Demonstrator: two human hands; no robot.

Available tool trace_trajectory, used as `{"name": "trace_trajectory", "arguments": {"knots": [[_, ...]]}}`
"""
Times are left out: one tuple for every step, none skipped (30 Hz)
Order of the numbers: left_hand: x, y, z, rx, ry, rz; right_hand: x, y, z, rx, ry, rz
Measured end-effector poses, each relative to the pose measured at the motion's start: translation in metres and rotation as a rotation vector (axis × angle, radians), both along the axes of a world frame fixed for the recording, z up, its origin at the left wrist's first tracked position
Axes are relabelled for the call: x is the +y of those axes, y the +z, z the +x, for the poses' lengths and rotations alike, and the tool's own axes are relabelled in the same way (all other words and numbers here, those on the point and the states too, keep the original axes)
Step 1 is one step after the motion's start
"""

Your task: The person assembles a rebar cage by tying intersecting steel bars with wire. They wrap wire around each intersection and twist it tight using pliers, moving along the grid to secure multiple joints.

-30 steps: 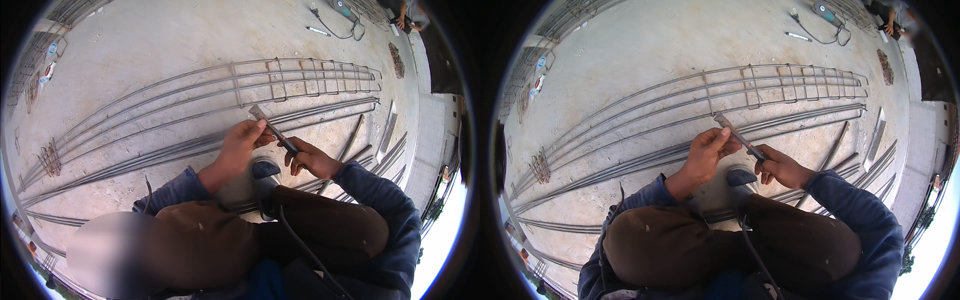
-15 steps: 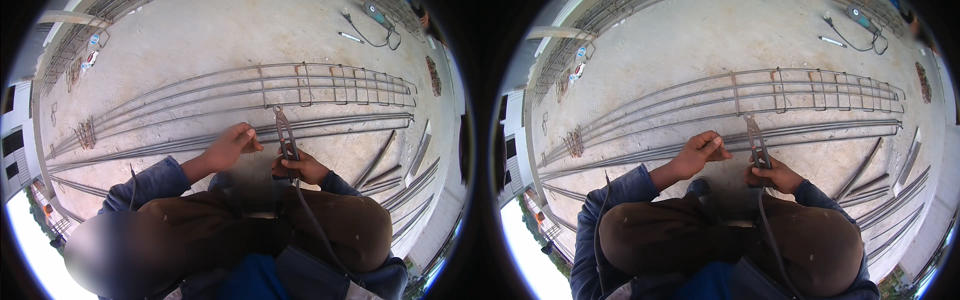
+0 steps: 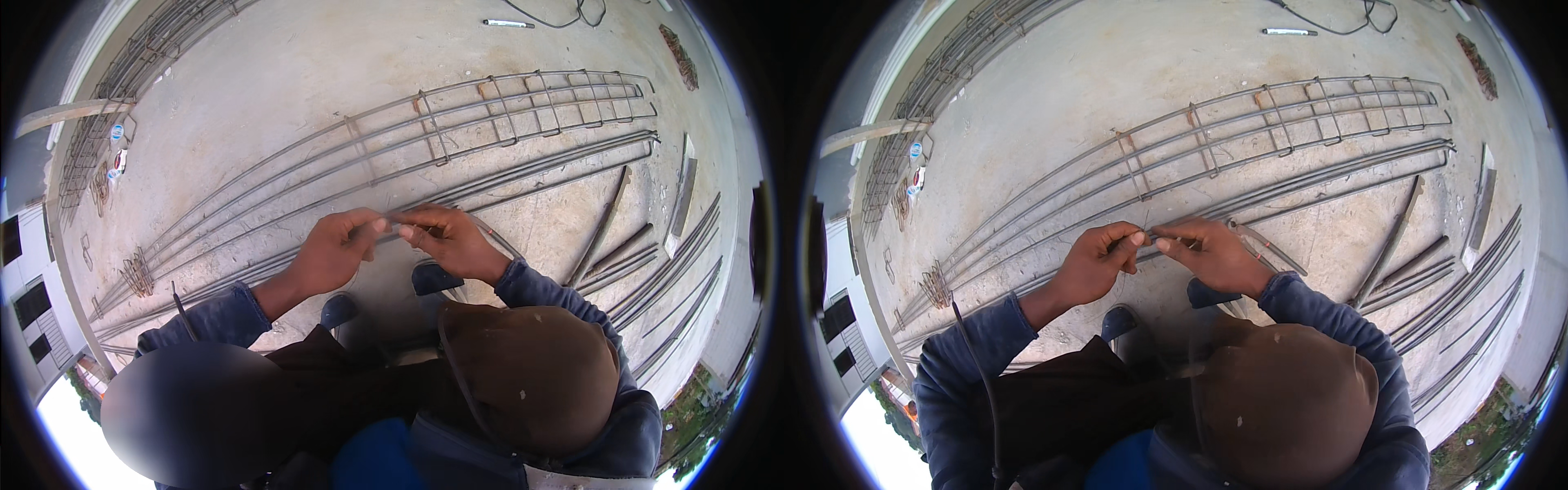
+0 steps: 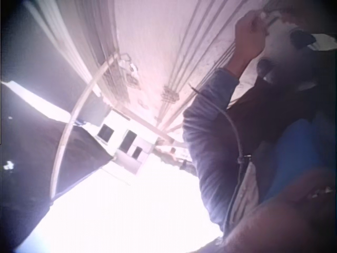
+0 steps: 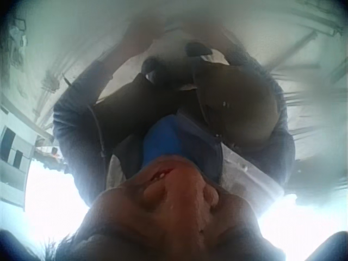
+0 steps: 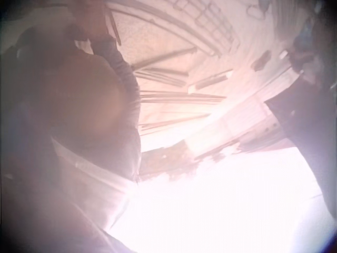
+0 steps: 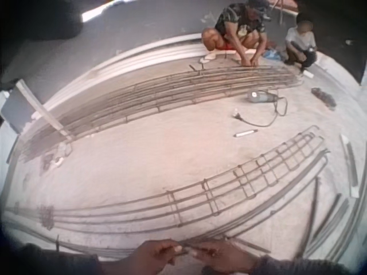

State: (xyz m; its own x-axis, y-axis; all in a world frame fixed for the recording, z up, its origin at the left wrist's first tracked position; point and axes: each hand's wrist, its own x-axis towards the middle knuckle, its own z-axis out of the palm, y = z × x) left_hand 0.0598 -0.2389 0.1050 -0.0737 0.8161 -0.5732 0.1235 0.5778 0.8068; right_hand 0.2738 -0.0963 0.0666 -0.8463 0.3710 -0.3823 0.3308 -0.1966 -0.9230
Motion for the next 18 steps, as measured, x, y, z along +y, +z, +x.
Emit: {"name": "trace_trajectory", "arguments": {"knots": [[-0.002, -0.005, 0.007, 0.0, -0.007, -0.023, -0.006, 0.001, -0.012, -0.01, -0.033, -0.079], [-0.003, -0.004, 0.01, 0.014, -0.007, -0.049, -0.007, 0.0, -0.022, -0.005, -0.059, -0.16], [-0.003, -0.004, 0.012, 0.028, -0.003, -0.075, -0.008, -0.003, -0.024, 0.013, -0.087, -0.198], [-0.003, -0.003, 0.013, 0.04, 0.011, -0.066, -0.011, -0.008, -0.026, 0.029, -0.113, -0.237], [-0.005, -0.003, 0.013, 0.05, 0.026, -0.072, -0.016, -0.014, -0.028, 0.045, -0.136, -0.282], [-0.009, -0.006, 0.012, 0.06, 0.042, -0.079, -0.019, -0.021, -0.031, 0.092, -0.138, -0.23], [-0.013, -0.007, 0.011, 0.07, 0.06, -0.086, -0.021, -0.028, -0.035, 0.139, -0.14, -0.179], [-0.014, -0.01, 0.012, 0.021, 0.1, -0.091, -0.022, -0.028, -0.038, 0.178, -0.142, -0.125], [-0.013, -0.013, 0.01, -0.027, 0.139, -0.096, -0.021, -0.028, -0.041, 0.179, -0.16, -0.058], [-0.013, -0.016, 0.008, -0.075, 0.178, -0.099, -0.018, -0.03, -0.046, 0.182, -0.178, 0.01], [-0.012, -0.015, 0.006, -0.088, 0.183, -0.093, -0.012, -0.029, -0.051, 0.184, -0.203, 0.08], [-0.009, -0.011, 0.004, -0.101, 0.187, -0.084, -0.002, -0.028, -0.057, 0.193, -0.206, 0.122], [-0.006, -0.006, 0.002, -0.114, 0.189, -0.075, 0.01, -0.027, -0.064, 0.202, -0.21, 0.163], [-0.004, -0.004, 0.0, -0.1, 0.199, -0.081, 0.017, -0.027, -0.071, 0.212, -0.216, 0.199], [-0.003, -0.002, -0.003, -0.086, 0.207, -0.087, 0.02, -0.025, -0.076, 0.188, -0.236, 0.058], [-0.001, -0.001, -0.006, -0.073, 0.214, -0.093, 0.021, -0.023, -0.082, 0.161, -0.256, -0.082], [0.002, -0.001, -0.008, -0.074, 0.218, -0.083, 0.021, -0.021, -0.084, 0.132, -0.277, -0.217], [0.005, -0.001, -0.01, -0.075, 0.221, -0.073, 0.021, -0.022, -0.084, 0.162, -0.308, -0.324]]}}
